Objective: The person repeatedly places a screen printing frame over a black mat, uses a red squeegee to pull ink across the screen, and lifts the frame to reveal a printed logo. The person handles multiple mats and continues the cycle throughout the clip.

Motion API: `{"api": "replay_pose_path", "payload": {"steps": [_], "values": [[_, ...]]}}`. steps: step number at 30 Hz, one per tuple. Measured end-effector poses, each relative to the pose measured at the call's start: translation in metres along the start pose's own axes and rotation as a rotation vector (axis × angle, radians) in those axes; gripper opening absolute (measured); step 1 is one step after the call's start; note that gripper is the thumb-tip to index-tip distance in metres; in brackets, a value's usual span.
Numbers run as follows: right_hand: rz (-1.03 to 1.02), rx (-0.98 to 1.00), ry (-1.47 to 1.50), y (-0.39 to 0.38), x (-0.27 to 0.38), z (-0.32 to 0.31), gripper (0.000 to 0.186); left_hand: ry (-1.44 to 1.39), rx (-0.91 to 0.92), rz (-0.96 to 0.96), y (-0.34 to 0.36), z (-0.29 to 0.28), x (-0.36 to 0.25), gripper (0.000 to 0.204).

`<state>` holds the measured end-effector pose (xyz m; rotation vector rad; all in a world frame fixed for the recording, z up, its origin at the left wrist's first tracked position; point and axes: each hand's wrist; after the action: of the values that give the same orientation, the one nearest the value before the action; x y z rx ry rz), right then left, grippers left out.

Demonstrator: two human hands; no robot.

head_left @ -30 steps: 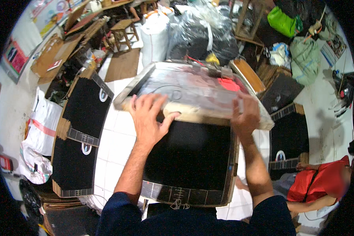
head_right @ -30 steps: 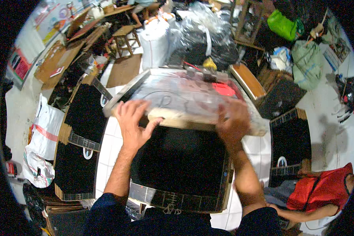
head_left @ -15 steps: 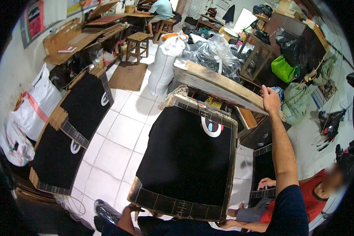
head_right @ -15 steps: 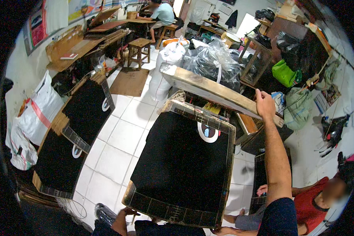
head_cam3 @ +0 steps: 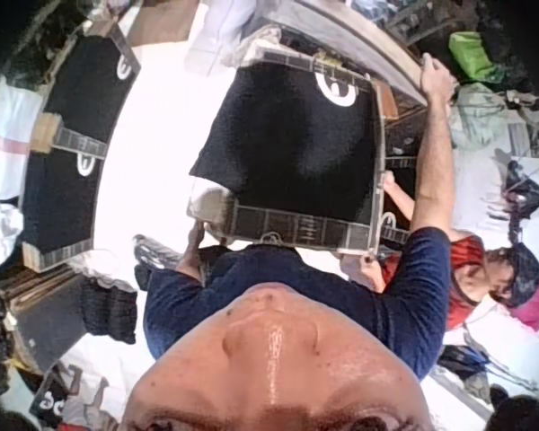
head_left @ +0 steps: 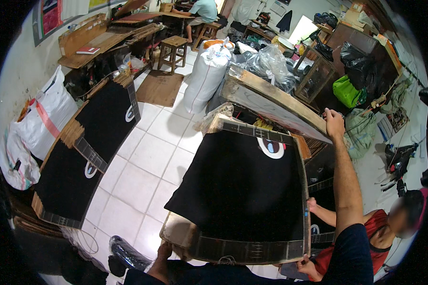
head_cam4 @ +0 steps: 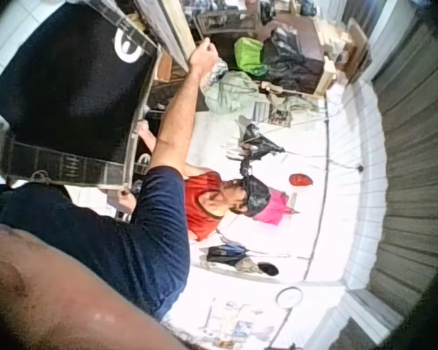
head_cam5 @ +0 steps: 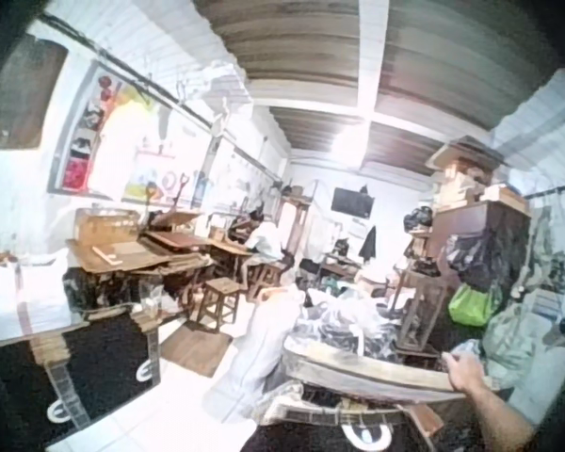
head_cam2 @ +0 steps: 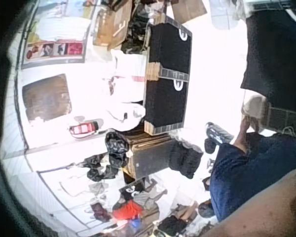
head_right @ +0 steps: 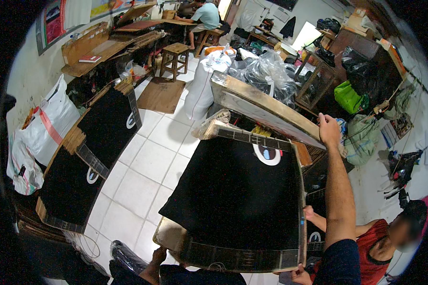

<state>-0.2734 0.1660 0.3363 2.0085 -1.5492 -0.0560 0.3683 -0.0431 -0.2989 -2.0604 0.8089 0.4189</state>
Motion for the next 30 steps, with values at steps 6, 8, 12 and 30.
{"api": "replay_pose_path", "payload": {"steps": [6,8,12,30], "values": [[0.009,-0.013,-0.074,0.004,0.001,-0.002,0.05,-0.153,-0.085,-0.045,-0.024,-0.006,-0.021,0.049],[-0.003,-0.002,-0.047,0.006,0.001,-0.002,0.05,-0.018,-0.069,-0.125,-0.026,-0.014,-0.028,0.048],[-0.004,-0.003,-0.048,0.011,0.002,-0.003,0.05,0.16,-0.039,-0.244,-0.018,-0.027,-0.026,0.054],[0.023,-0.015,-0.039,0.024,0.006,-0.006,0.047,-0.346,-0.063,0.097,-0.018,-0.001,0.036,0.055]]}}
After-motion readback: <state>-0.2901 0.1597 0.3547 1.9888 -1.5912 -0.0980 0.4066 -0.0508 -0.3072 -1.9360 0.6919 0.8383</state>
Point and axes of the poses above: each hand's wrist, its own y-axis towards the middle knuckle, its own z-axis out of the palm, x = y × z
